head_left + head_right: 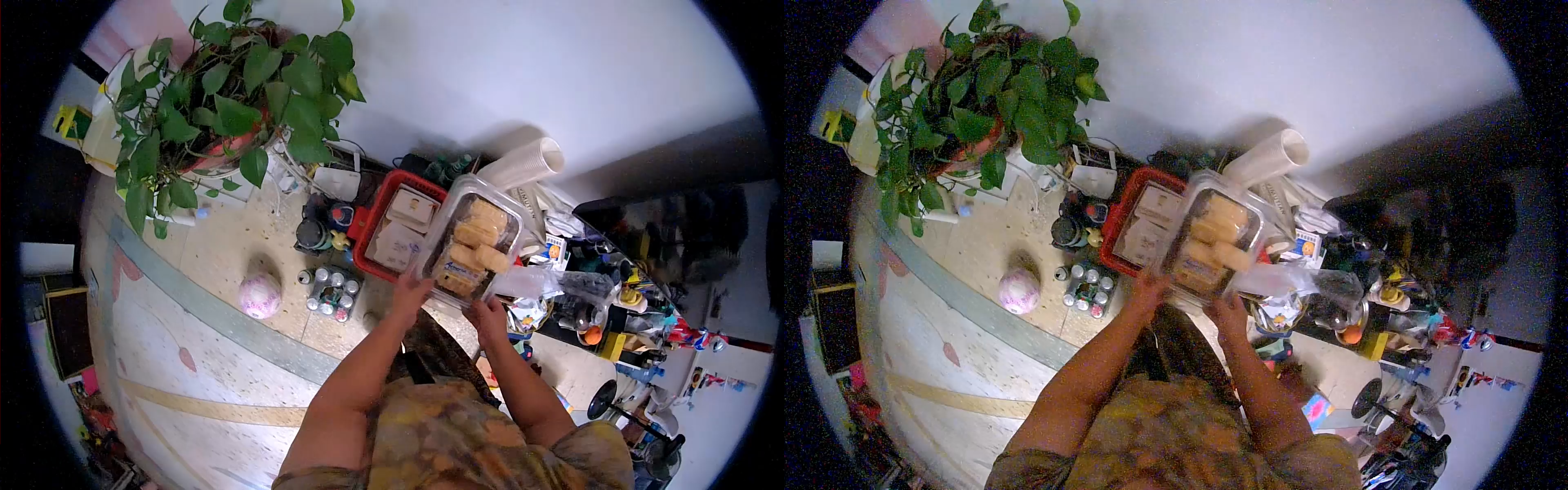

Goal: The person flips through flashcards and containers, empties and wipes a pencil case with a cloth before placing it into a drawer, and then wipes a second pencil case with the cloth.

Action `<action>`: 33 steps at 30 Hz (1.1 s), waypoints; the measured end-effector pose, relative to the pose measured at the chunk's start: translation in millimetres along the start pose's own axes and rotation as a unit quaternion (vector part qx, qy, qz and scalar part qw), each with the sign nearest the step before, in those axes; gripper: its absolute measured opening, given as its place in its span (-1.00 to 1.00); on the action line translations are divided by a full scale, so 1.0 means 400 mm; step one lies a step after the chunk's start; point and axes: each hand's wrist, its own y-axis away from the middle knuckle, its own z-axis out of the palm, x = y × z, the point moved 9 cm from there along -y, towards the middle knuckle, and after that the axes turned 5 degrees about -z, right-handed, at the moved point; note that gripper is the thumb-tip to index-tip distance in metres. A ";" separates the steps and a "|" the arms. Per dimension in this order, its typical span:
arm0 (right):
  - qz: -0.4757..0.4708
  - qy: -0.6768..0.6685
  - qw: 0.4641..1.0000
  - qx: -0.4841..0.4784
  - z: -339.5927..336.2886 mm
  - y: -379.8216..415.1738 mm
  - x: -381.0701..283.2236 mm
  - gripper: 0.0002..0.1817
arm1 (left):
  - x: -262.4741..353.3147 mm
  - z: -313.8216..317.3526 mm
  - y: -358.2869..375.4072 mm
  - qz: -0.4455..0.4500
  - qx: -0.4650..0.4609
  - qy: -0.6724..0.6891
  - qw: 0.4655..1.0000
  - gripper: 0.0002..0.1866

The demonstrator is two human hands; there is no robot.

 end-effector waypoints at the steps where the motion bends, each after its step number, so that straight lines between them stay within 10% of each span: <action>1: -0.001 -0.005 1.000 0.000 0.012 0.001 0.002 -0.74 | 0.020 -0.010 0.007 0.001 -0.001 -0.005 1.000 -0.45; 13: 0.004 0.106 0.994 0.016 0.293 -0.105 0.146 -0.90 | 0.140 -0.276 -0.102 0.027 0.072 0.084 0.993 -0.62; 33: 0.078 -0.021 0.995 0.055 0.269 -0.228 0.353 -0.74 | -0.030 -0.373 -0.220 -0.124 0.144 -0.057 0.980 -0.55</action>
